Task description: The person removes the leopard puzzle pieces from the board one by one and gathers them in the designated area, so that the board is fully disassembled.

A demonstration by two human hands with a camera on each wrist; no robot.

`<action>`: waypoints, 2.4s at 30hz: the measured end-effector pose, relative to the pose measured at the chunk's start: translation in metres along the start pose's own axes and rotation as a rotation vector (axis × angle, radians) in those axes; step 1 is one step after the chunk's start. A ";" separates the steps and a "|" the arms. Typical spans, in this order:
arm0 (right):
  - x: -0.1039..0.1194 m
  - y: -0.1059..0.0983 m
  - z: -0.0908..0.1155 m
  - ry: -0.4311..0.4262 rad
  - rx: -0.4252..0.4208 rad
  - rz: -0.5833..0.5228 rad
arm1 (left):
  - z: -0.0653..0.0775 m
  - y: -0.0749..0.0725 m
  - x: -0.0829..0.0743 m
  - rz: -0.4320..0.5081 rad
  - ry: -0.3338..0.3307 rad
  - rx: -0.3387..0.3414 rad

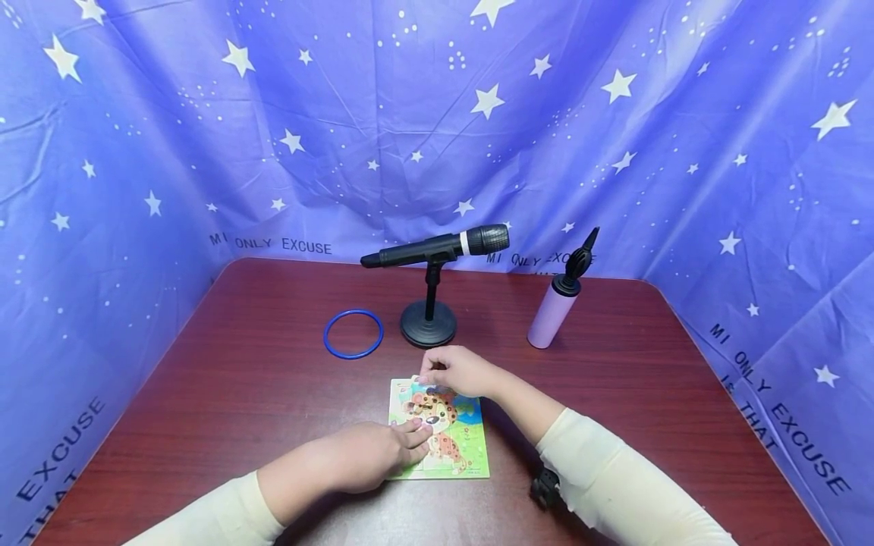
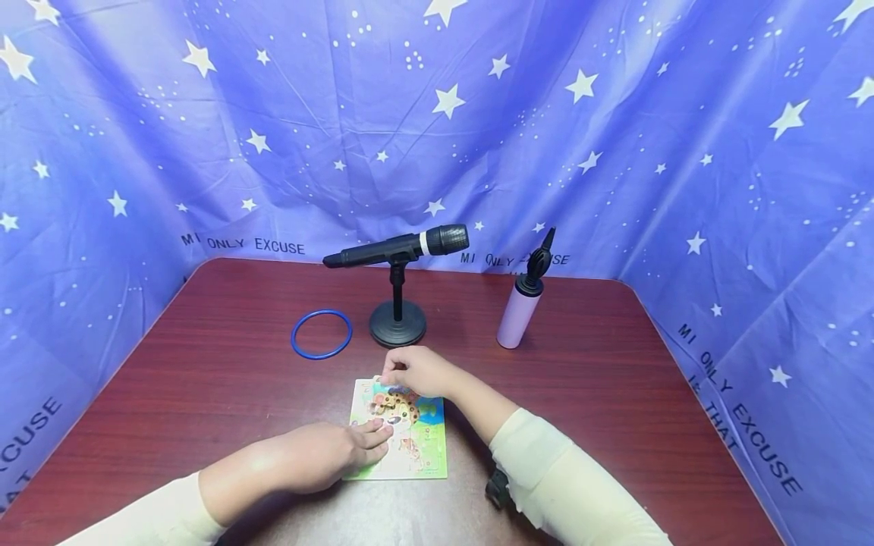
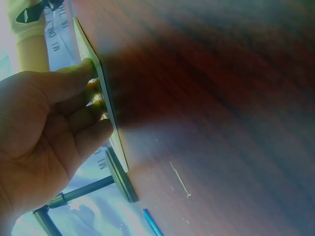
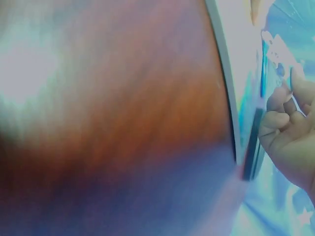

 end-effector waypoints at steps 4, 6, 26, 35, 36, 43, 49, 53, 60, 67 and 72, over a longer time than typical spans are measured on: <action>-0.007 -0.020 0.003 -0.013 -0.007 0.028 | -0.001 0.000 0.000 0.006 -0.012 0.009; -0.012 -0.031 0.005 -0.001 -0.008 0.047 | -0.001 0.000 0.000 0.012 -0.014 0.011; -0.069 -0.071 0.045 0.120 0.021 0.249 | -0.003 0.000 0.001 0.052 -0.029 0.023; -0.068 -0.067 0.046 0.093 -0.007 0.373 | -0.001 0.002 0.001 0.065 -0.040 0.032; -0.068 -0.067 0.046 0.092 -0.007 0.377 | -0.001 0.002 0.001 0.063 -0.036 0.027; -0.063 -0.071 0.045 0.044 -0.015 0.384 | -0.002 0.003 0.001 0.029 -0.008 -0.007; -0.043 -0.071 0.035 -0.021 -0.123 0.260 | -0.002 0.001 0.000 0.020 -0.012 0.004; -0.021 -0.052 0.025 -0.064 -0.066 0.196 | -0.002 0.000 0.000 0.025 -0.020 0.018; -0.002 -0.008 0.019 -0.105 0.150 0.274 | -0.002 0.000 -0.001 0.013 -0.013 0.018; 0.001 0.007 0.020 -0.130 0.195 0.398 | -0.001 0.000 0.000 0.012 -0.013 0.031; 0.000 0.008 0.019 -0.119 0.199 0.425 | -0.001 0.000 0.000 0.010 -0.012 0.033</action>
Point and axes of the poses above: each hand's wrist, its own z-axis away from the middle knuckle, its own y-axis out of the palm, x = y × z, the point moved 6 cm from there along -z, towards the middle knuckle, and after that the axes turned 9 degrees about -x, right-handed, at the moved point
